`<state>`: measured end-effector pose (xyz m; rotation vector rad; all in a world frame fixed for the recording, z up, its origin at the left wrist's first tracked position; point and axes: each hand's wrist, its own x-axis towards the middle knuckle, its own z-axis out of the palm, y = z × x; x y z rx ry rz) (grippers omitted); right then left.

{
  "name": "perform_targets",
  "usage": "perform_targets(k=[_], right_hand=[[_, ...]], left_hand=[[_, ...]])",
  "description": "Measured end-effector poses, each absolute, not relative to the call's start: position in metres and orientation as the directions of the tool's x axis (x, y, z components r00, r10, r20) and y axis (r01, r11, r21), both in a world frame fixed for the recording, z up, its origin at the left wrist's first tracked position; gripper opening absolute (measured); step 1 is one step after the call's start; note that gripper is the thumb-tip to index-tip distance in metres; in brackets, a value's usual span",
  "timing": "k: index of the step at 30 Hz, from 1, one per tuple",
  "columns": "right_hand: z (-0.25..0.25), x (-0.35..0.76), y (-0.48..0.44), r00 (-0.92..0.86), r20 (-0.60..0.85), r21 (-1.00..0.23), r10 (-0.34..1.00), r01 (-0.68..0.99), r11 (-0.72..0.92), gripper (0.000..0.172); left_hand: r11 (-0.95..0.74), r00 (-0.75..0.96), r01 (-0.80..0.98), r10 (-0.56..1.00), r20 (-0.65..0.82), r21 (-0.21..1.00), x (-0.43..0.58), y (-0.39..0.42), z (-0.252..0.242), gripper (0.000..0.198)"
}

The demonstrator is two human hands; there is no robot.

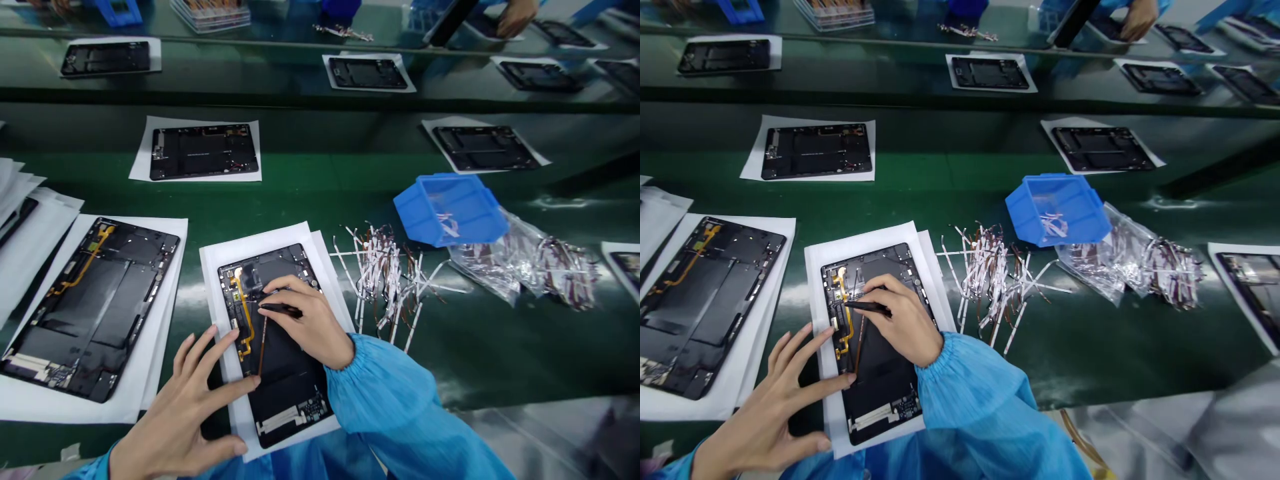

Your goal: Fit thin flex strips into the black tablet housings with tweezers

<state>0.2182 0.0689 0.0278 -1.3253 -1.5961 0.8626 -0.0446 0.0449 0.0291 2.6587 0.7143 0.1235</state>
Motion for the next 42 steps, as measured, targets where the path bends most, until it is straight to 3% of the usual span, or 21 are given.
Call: perform_targets(k=[25, 34, 42], right_hand=[[0.019, 0.218, 0.069, -0.07, 0.13, -0.846, 0.989, 0.512, 0.147, 0.008], [0.017, 0.217, 0.069, -0.042, 0.162, -0.851, 0.986, 0.5, 0.161, 0.005], [0.01, 0.215, 0.069, 0.042, 0.172, -0.873, 0.984, 0.469, 0.133, 0.005]], left_hand=[[-0.778, 0.858, 0.485, 0.511, -0.046, 0.399, -0.043, 0.046, 0.031, 0.066], [-0.859, 0.882, 0.446, 0.469, 0.038, 0.25, -0.034, 0.046, 0.026, 0.075], [-0.875, 0.894, 0.419, 0.445, 0.061, 0.242, -0.033, 0.047, 0.029, 0.065]])
